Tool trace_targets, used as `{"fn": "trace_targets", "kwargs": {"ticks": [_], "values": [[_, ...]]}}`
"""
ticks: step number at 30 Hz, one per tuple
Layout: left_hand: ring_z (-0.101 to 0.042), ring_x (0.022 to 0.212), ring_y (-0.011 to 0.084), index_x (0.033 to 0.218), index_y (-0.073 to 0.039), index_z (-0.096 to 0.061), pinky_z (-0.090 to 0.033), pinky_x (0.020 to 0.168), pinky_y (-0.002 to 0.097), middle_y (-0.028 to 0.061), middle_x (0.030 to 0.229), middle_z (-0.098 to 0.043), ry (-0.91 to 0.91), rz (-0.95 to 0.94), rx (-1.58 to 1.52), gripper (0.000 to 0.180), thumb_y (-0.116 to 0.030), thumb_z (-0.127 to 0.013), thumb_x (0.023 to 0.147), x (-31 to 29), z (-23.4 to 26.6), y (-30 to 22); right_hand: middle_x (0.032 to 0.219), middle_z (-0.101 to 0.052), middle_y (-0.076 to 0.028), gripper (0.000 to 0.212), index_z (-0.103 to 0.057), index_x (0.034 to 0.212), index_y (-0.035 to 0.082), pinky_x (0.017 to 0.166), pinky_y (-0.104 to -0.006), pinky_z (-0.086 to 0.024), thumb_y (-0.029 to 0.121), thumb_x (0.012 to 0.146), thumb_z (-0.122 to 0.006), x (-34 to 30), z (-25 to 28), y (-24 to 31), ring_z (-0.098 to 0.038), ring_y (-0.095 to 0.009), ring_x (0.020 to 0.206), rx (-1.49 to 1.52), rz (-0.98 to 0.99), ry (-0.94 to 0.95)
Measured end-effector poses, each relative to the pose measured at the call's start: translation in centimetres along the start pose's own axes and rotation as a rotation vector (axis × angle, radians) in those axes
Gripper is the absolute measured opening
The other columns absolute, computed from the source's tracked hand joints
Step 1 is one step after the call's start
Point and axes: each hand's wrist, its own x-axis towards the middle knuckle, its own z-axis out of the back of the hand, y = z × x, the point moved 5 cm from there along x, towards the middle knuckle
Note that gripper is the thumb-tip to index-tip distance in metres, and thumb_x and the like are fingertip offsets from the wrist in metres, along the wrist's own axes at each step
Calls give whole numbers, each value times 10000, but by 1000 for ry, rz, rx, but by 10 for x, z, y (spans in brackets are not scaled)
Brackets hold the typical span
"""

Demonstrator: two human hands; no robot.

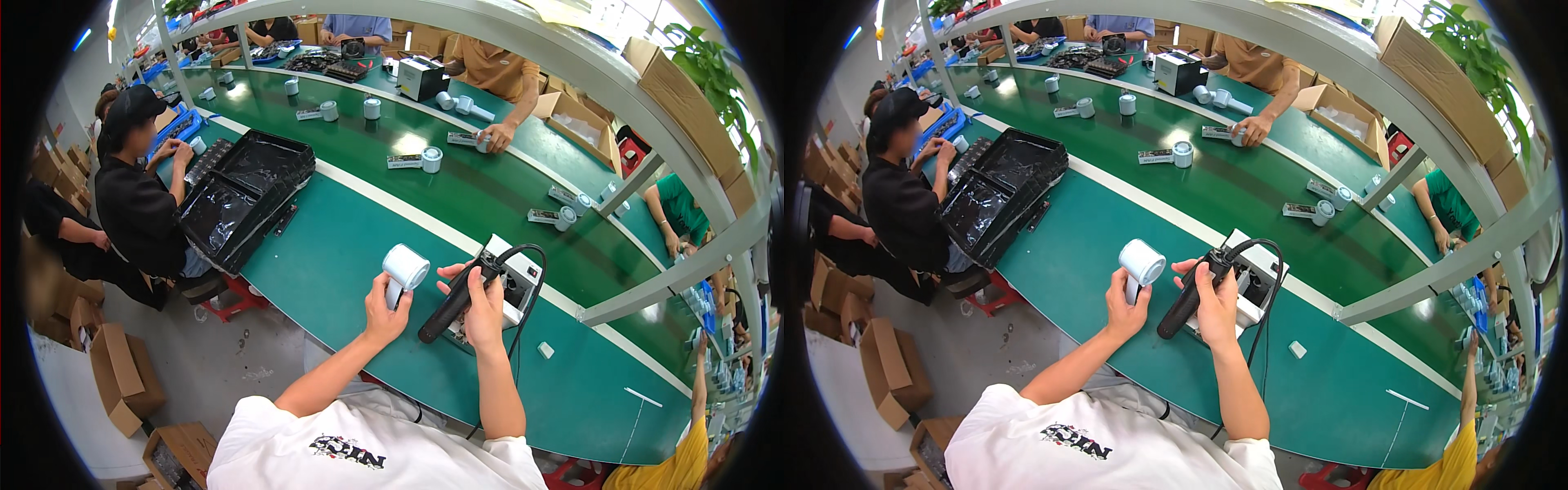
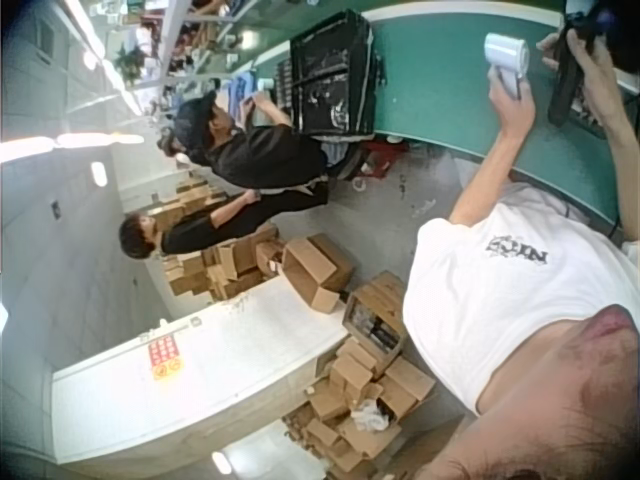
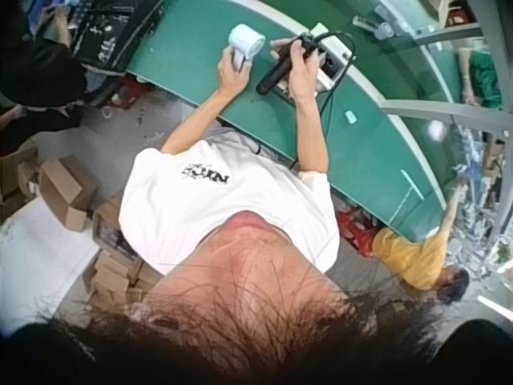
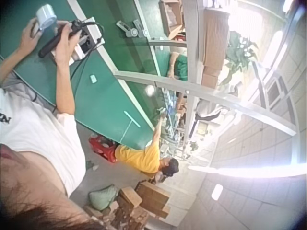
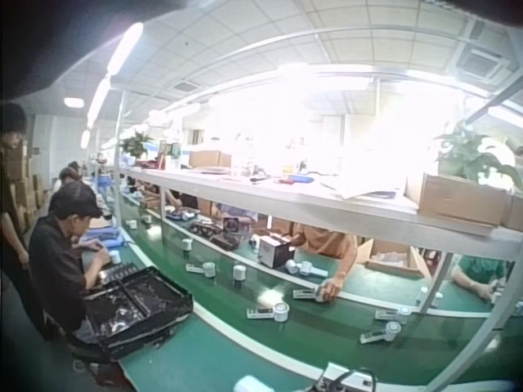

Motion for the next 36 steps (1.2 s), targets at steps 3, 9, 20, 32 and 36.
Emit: {"fn": "trace_targets", "kwargs": {"ticks": [3,9,20,32,36], "values": [[-645,793,250,1192,32,-489,-511,689,360,171,928,-644,-29,-16,-28,397,-80,-681,864,3,0,0,1035,-640,-163,309,-482,1103,33,901,-463,-567,337,1048,-473,1,-2,3,-659,-284,1039,-49,26,3],[-649,798,217,1197,31,-483,-519,700,339,167,950,-648,-18,-1,-46,433,-97,-727,863,2,0,-2,1024,-641,-158,311,-478,1112,34,848,-440,-590,337,1044,-485,1,-4,3,-667,-282,1016,-31,18,18],[-673,821,231,1178,45,-491,-533,710,336,168,954,-662,-1,-38,-46,451,-87,-752,835,4,6,-15,1026,-641,-155,293,-460,1137,40,832,-413,-595,317,1044,-491,1,-4,2,-669,-272,1013,-44,13,14],[-659,755,339,1127,8,-518,-523,634,387,186,902,-643,50,-247,108,469,-88,-804,767,35,26,-74,1072,-629,-114,257,-483,1155,50,849,-398,-582,268,1031,-538,1,-3,-2,-641,-197,981,74,-15,-29],[-662,744,332,1100,14,-562,-523,627,382,176,907,-647,69,-211,95,430,-93,-805,761,43,31,-86,1022,-603,-45,290,-518,1140,59,773,-345,-563,328,1034,-525,-1,-7,2,-617,-142,908,68,-48,-84]]}}
